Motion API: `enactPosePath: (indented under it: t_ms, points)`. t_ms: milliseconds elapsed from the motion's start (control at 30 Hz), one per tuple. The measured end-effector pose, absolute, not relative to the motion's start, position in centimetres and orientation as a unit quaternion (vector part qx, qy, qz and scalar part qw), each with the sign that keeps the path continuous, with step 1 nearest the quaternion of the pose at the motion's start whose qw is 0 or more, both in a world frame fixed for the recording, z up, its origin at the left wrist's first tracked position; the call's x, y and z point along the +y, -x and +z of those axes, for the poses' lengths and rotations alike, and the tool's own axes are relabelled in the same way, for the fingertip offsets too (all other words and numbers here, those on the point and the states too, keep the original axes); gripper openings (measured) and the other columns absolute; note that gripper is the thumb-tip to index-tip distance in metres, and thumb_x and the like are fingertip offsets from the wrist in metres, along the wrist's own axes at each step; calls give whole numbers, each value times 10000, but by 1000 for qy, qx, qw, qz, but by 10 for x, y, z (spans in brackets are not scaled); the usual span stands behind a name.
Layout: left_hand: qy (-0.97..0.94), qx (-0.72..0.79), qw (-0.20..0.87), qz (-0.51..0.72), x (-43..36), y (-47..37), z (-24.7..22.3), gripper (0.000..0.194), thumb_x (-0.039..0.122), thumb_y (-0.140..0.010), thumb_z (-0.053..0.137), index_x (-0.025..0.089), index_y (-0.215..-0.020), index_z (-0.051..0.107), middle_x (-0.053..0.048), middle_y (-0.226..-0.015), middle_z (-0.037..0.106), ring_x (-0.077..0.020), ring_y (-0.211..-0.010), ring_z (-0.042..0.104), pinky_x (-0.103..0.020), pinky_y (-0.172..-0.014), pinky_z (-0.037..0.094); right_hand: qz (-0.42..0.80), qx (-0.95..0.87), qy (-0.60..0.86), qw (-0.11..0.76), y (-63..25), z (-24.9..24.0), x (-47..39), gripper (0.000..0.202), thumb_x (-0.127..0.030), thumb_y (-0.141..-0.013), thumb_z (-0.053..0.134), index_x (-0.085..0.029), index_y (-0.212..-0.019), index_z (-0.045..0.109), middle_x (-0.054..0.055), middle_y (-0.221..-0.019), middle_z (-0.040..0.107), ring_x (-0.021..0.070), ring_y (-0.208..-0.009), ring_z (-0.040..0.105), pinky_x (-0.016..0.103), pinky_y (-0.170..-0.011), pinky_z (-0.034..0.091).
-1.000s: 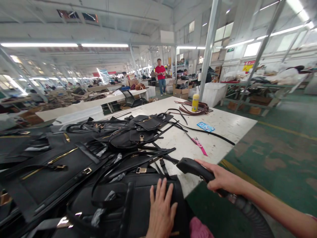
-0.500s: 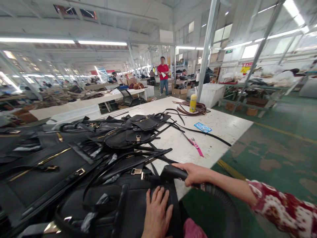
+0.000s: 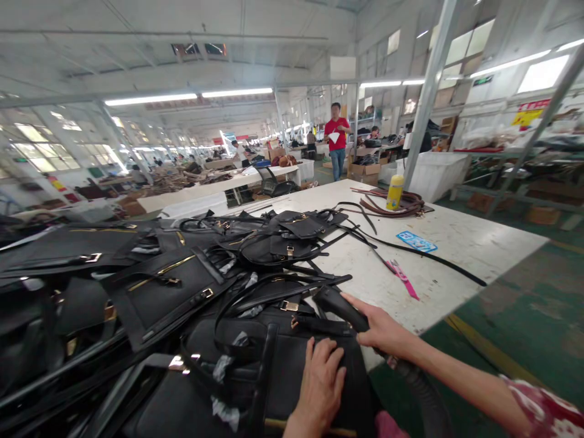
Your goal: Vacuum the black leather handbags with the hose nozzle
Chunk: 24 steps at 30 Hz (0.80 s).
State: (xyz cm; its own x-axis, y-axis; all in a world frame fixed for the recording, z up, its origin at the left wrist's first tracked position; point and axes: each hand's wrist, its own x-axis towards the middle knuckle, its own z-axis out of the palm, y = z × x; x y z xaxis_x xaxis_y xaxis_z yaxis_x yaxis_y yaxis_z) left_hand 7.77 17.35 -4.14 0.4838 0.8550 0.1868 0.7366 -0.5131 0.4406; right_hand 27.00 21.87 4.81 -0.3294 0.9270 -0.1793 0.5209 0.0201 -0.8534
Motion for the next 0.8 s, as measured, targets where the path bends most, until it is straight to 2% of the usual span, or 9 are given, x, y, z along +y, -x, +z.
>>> enactPosePath:
  t_ms: [100, 167, 233, 333, 400, 500, 600, 700, 800]
  points:
    - [-852, 482, 109, 170, 199, -55, -27, 501, 55, -767, 348, 234, -1229, 425, -62, -1234, 491, -176, -1204, 373, -476, -1063, 193, 411, -656, 569, 277, -282, 53, 204, 854, -110, -584, 470, -231, -1384, 195, 39, -1223, 499, 137, -646, 555, 229, -527, 431]
    - [-852, 504, 82, 115, 223, -39, -11, 584, 39, -717, 407, 260, -1257, 380, -41, -1299, 428, -178, -1244, 310, -452, -1068, 157, 403, -635, 596, 281, -297, 55, 189, 875, -134, -561, 486, -227, -1386, 210, 48, -1240, 504, 178, -661, 582, 259, -527, 452]
    - [-849, 519, 75, 57, 248, -25, 4, 584, 82, -671, 505, 273, -1216, 421, -39, -1285, 433, -208, -1214, 345, -446, -1036, 208, 401, -614, 619, 280, -312, 52, 172, 888, -157, -531, 506, -222, -1379, 249, 48, -1168, 570, 242, -728, 606, 296, -563, 483]
    - [-846, 525, 88, 4, 276, -13, 16, 516, 188, -580, 648, 270, -1074, 524, -43, -1108, 536, -257, -1068, 468, -458, -913, 343, 405, -586, 641, 286, -328, 40, 146, 905, -183, -512, 509, -241, -1378, 251, 38, -1027, 639, 312, -806, 611, 358, -618, 510]
    - [-839, 536, 92, -20, 285, -11, 16, 586, 238, -516, 705, 259, -1069, 513, -47, -1057, 545, -276, -1019, 494, -442, -838, 393, 422, -563, 653, 280, -337, 29, 132, 929, -197, -508, 509, -288, -1382, 207, 23, -932, 662, 323, -744, 623, 383, -573, 517]
    - [-818, 566, 91, -48, 287, -14, 16, 692, 283, -478, 730, 215, -1114, 465, -80, -1094, 517, -294, -994, 511, -420, -784, 419, 446, -536, 666, 267, -349, 16, 117, 956, -223, -496, 522, -373, -1368, 160, -1, -863, 666, 316, -611, 622, 386, -462, 501]
    - [-809, 575, 101, -69, 284, -18, 21, 555, 295, -512, 707, 204, -1029, 525, -72, -1050, 542, -266, -934, 553, -366, -763, 425, 448, -526, 668, 277, -357, 14, 107, 974, -225, -481, 529, -400, -1359, 146, -14, -835, 661, 308, -567, 612, 381, -428, 488]
    - [-822, 550, 125, -74, 280, -20, 33, 342, 247, -572, 656, 255, -909, 593, -15, -1013, 590, -218, -942, 562, -295, -758, 418, 439, -522, 665, 305, -361, 22, 98, 946, -219, -510, 510, -355, -1374, 150, -2, -823, 653, 291, -582, 612, 357, -445, 490]
    - [-835, 526, 144, -74, 275, -22, 47, 267, 209, -609, 614, 309, -857, 623, 49, -1018, 620, -187, -987, 551, -259, -782, 402, 447, -518, 660, 310, -362, 37, 93, 935, -179, -523, 500, -330, -1380, 159, 10, -810, 644, 238, -513, 580, 305, -402, 455]
